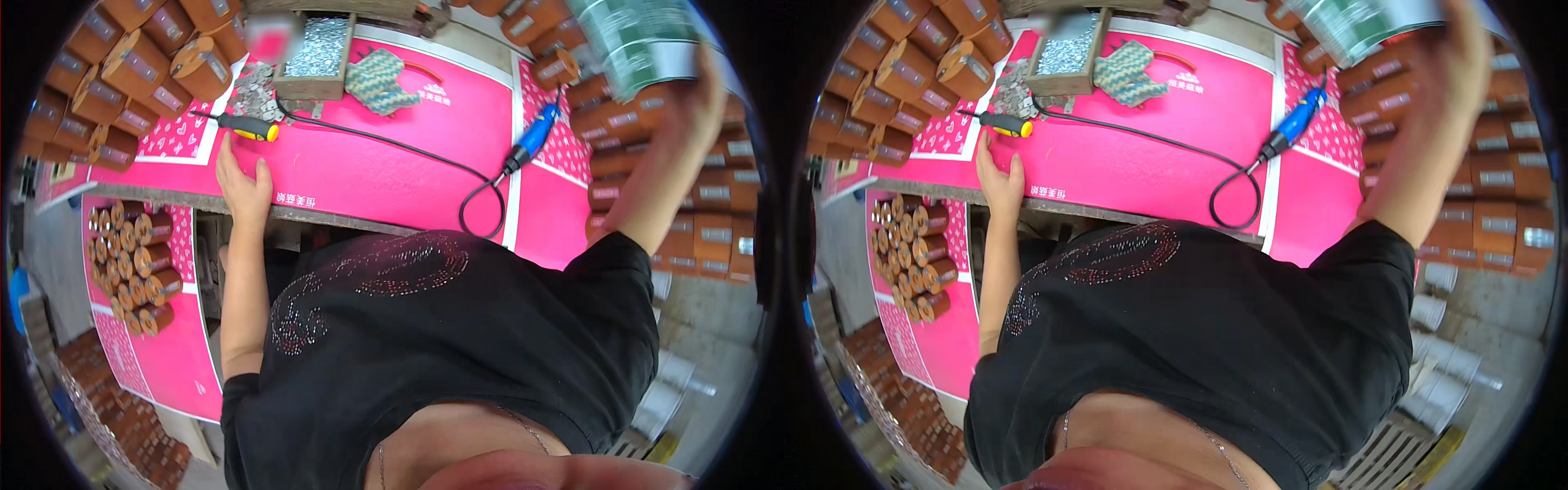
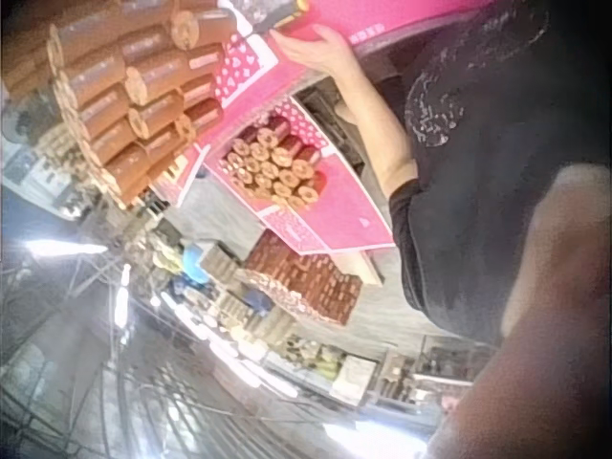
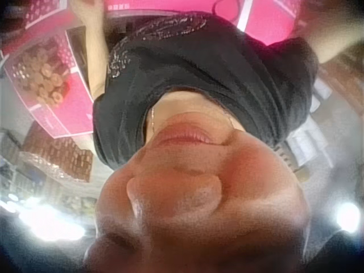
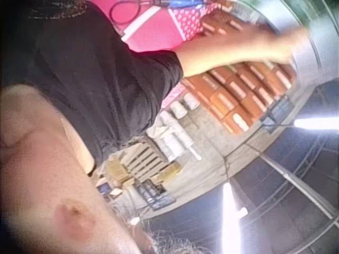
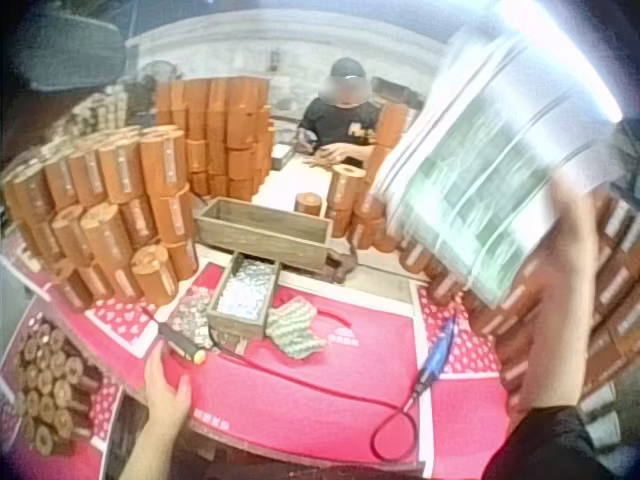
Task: Attaching metal brackets to wooden cylindrical components using a screwdriver.
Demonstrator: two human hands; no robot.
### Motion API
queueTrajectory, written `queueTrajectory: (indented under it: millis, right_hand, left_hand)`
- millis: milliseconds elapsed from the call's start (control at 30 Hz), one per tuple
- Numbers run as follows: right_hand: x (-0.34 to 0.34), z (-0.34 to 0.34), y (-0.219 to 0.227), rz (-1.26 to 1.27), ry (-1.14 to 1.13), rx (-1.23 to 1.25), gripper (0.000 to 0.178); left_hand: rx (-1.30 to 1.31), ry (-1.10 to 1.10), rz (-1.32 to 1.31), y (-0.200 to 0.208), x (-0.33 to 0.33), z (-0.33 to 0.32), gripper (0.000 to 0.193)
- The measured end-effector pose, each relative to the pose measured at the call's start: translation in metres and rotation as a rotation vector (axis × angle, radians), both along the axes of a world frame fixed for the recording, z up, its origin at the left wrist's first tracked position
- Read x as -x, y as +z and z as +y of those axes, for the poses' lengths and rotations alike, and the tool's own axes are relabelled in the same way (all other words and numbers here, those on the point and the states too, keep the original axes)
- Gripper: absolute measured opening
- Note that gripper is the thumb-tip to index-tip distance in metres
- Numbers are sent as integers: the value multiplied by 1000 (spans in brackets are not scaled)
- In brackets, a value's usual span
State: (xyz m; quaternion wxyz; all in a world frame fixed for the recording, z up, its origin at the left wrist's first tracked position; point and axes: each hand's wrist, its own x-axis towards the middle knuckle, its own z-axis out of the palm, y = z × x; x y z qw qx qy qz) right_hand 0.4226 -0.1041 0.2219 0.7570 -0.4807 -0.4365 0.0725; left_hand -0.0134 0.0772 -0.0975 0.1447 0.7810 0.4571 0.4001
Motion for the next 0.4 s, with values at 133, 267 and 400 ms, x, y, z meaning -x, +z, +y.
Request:
queueTrajectory:
  millis: [133,267,400]
  right_hand:
    - [36,-18,-98,143,44,401,45]
    - [57,7,-152,414,187,641,52]
    - [31,12,-195,616,263,688,64]
  left_hand:
    - [123,-142,-186,23,-8,-31,61]
    - [111,-226,-252,38,4,-63,59]
    - [164,-233,-291,35,25,-85,59]
